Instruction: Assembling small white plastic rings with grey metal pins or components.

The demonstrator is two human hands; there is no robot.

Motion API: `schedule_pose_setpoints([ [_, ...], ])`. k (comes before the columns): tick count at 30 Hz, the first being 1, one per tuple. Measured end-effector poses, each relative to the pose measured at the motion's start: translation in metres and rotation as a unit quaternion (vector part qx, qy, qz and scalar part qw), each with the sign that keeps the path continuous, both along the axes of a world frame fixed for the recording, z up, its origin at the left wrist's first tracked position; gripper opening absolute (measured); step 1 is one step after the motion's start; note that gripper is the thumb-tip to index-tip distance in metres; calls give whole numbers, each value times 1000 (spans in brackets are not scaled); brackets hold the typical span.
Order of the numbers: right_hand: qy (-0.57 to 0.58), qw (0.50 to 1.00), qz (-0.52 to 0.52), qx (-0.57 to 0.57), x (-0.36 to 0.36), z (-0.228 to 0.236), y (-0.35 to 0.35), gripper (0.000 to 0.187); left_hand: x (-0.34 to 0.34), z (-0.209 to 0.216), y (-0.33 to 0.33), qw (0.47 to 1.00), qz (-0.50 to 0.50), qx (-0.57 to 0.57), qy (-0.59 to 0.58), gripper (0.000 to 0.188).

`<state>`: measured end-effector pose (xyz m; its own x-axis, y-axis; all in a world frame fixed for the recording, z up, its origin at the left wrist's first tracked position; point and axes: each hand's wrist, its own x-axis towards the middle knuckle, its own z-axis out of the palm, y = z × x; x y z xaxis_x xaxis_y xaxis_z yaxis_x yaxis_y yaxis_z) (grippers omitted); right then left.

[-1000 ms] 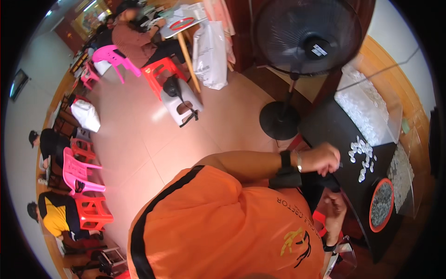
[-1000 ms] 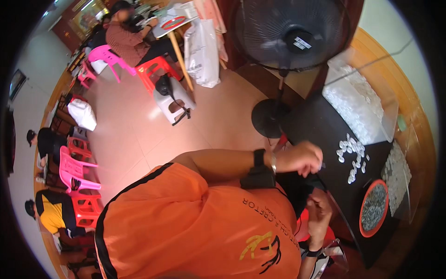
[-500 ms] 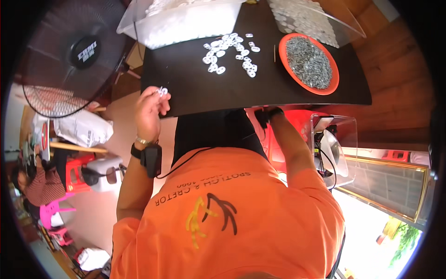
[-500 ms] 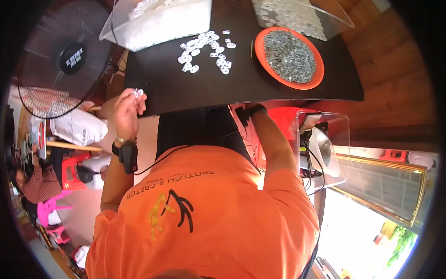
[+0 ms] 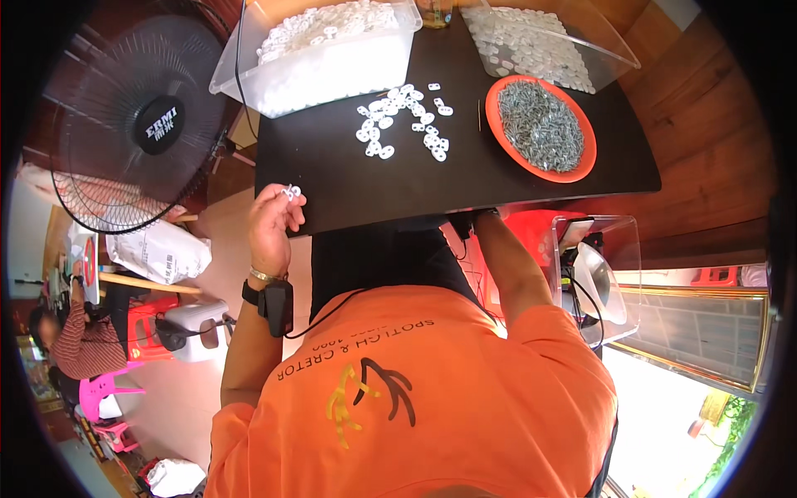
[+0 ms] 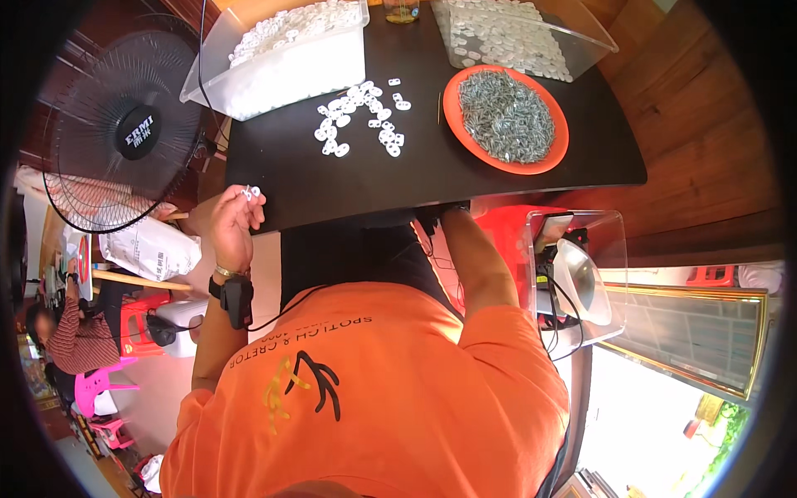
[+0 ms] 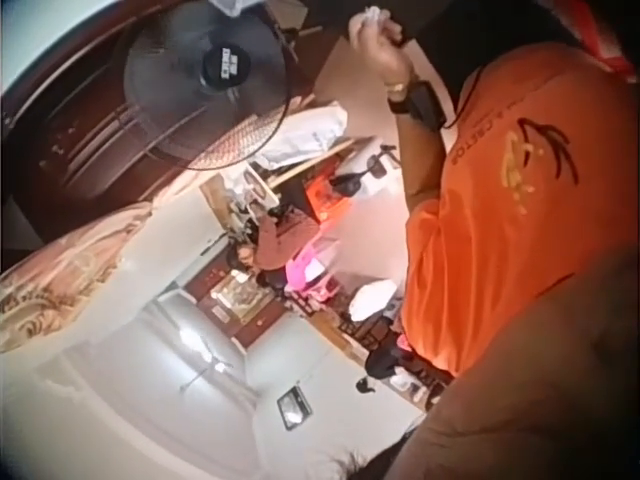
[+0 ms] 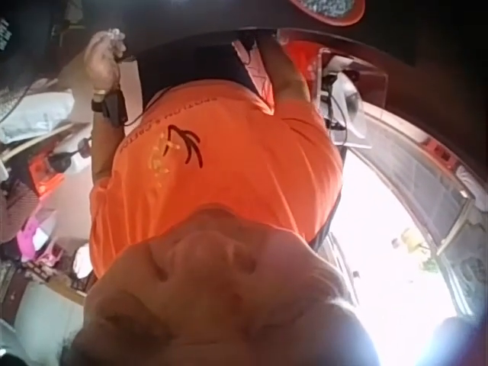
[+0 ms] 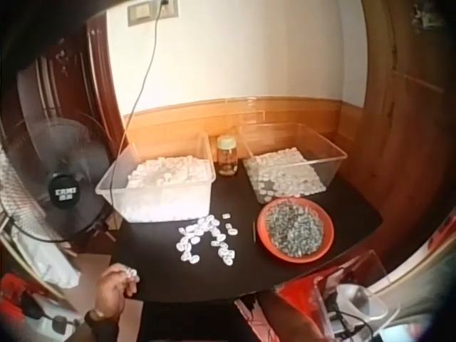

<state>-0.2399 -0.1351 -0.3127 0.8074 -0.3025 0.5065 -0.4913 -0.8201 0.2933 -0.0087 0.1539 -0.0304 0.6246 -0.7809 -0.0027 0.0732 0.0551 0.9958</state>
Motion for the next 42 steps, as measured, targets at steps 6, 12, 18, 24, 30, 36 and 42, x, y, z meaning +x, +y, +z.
schedule_pose_setpoints([
  [6,4,995,4,104,-5,1,25,34,5,1,-4,1000,-12,-4,8,20],
  [12,2,976,21,218,-9,2,72,34,7,2,0,1000,-7,3,-8,19],
  [18,-148,863,75,478,-21,-17,56,35,-3,5,-2,999,10,27,-14,19],
  [24,-99,928,72,353,-50,-46,30,35,-5,11,-4,999,7,34,8,20],
  [30,43,997,39,46,-93,-51,24,35,-2,14,-9,999,-7,25,34,22],
  [36,5,830,27,556,-106,161,92,26,-5,24,-18,996,-2,-51,80,22],
  [42,-93,735,180,647,-77,299,133,18,-40,49,-54,986,-136,-75,68,22],
])
